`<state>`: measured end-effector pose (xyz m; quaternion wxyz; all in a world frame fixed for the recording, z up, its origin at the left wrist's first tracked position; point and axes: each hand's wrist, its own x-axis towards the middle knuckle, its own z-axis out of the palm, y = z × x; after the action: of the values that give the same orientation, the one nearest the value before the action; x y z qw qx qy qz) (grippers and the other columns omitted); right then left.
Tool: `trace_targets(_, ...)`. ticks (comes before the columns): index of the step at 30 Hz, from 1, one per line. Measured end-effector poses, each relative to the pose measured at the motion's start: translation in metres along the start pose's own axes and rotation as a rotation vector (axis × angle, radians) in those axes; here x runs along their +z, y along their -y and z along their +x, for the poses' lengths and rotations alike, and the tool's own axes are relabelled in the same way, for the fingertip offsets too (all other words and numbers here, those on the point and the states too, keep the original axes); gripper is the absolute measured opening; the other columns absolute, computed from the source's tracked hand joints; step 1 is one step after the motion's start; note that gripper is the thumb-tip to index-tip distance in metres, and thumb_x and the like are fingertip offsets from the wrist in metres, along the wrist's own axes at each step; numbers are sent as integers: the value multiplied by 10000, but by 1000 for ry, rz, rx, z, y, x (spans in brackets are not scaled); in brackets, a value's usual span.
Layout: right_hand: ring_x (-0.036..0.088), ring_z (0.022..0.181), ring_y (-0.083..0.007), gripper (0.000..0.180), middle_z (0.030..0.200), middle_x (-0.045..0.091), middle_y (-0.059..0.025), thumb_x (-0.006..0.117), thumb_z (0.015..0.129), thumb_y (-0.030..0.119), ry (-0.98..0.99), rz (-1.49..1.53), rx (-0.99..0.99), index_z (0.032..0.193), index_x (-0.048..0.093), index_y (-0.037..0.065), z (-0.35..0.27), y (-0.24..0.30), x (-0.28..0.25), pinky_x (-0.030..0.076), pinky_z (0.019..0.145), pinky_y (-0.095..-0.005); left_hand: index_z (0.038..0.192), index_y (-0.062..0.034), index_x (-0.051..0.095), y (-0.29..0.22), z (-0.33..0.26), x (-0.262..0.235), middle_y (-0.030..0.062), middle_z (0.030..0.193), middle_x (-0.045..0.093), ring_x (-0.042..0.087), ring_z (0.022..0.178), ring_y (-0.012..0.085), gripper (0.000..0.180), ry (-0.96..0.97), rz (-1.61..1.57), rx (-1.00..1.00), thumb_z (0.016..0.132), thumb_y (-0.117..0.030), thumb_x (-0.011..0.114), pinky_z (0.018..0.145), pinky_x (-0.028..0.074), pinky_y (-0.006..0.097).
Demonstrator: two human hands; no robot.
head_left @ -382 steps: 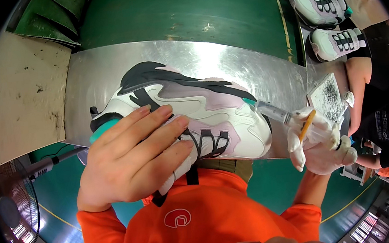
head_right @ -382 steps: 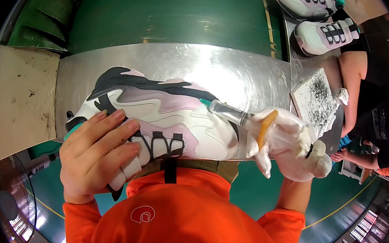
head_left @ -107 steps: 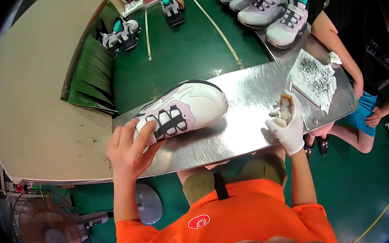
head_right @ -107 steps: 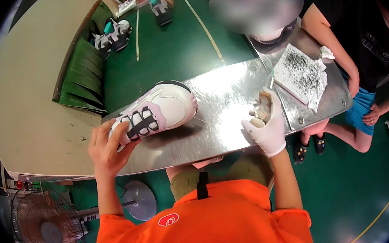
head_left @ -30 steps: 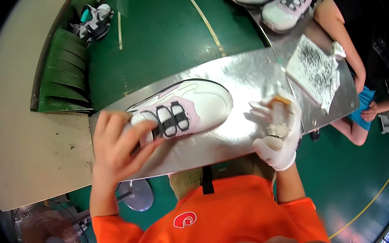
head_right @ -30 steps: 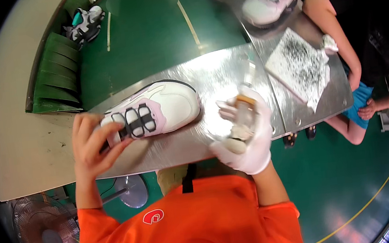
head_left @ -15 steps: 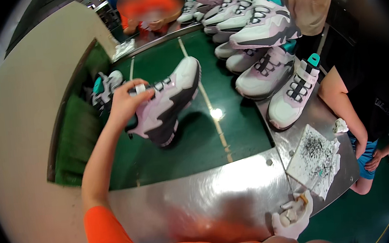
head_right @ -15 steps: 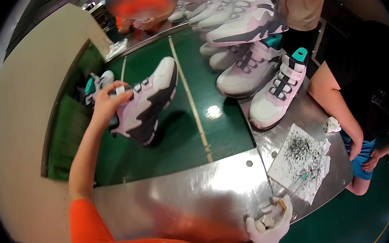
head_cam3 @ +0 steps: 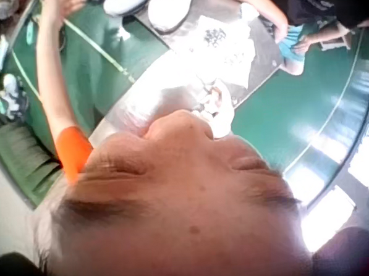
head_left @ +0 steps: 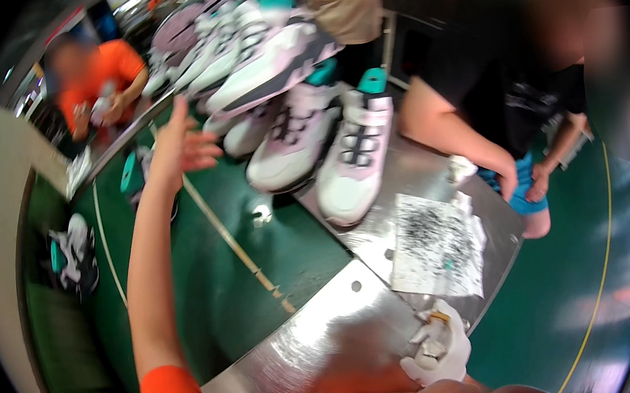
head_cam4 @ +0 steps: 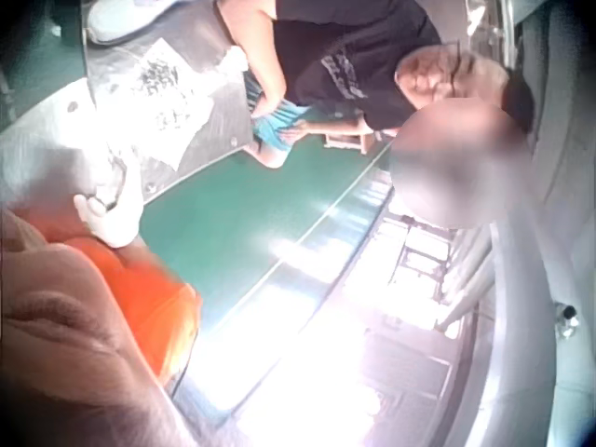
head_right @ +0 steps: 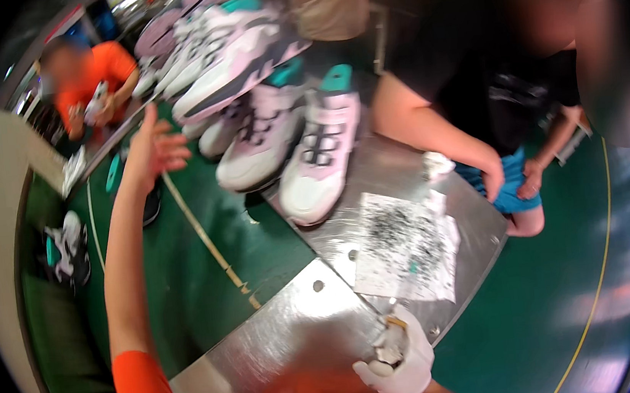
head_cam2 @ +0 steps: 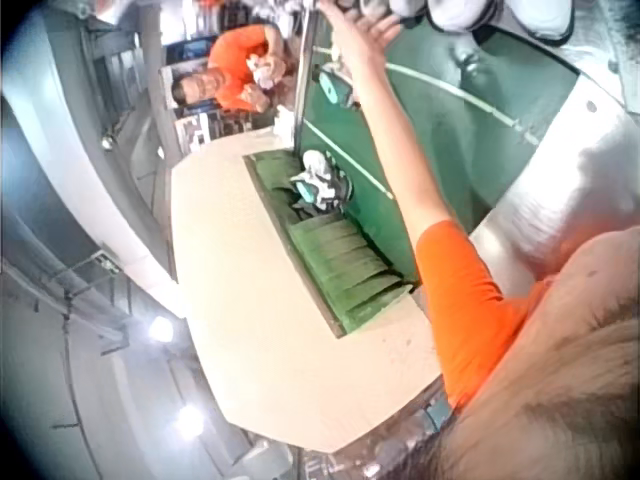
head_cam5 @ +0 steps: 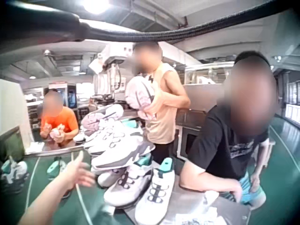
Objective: The person uses a syringe to apply a clear liquid to the seams of white and pink sneakers. They hold each shoe on a metal table, inject the liquid along the edges, and then place the shoe down before picking up the next one.
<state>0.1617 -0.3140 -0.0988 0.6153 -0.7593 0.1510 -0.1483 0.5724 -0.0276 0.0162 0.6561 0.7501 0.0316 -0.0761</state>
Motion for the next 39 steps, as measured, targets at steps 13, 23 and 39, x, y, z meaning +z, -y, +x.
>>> trace_targets(13, 555, 827, -115, 934, 1162, 527, -102, 857, 678, 68, 242, 213, -86, 1424, 296, 33, 8, -9, 6, 530, 694, -251, 1351, 85, 392, 14, -192, 77, 236, 1400, 467, 466, 1290, 400, 487, 154, -1099, 128, 942, -147, 522, 1062, 425, 596)
trace_targets(23, 600, 785, -105, 815, 956, 588, -52, 828, 716, 67, 158, 172, -70, 1382, 358, 37, 18, 13, 3, 502, 692, -241, 1284, 34, 464, 143, -517, 89, 155, 1208, 582, 624, 1068, 293, 423, -581, -751, 13, 934, -170, 586, 873, 571, 443)
trace_targets(39, 580, 889, -184, 694, 1031, 591, -78, 823, 694, 154, 333, -81, -160, 1282, 477, 29, 32, 23, -22, 509, 797, -309, 1281, -107, 548, 23, -459, -12, 107, 1188, 611, 546, 1176, 331, 767, -117, 1367, 480, 589, -244, 850, 1083, 321, 539)
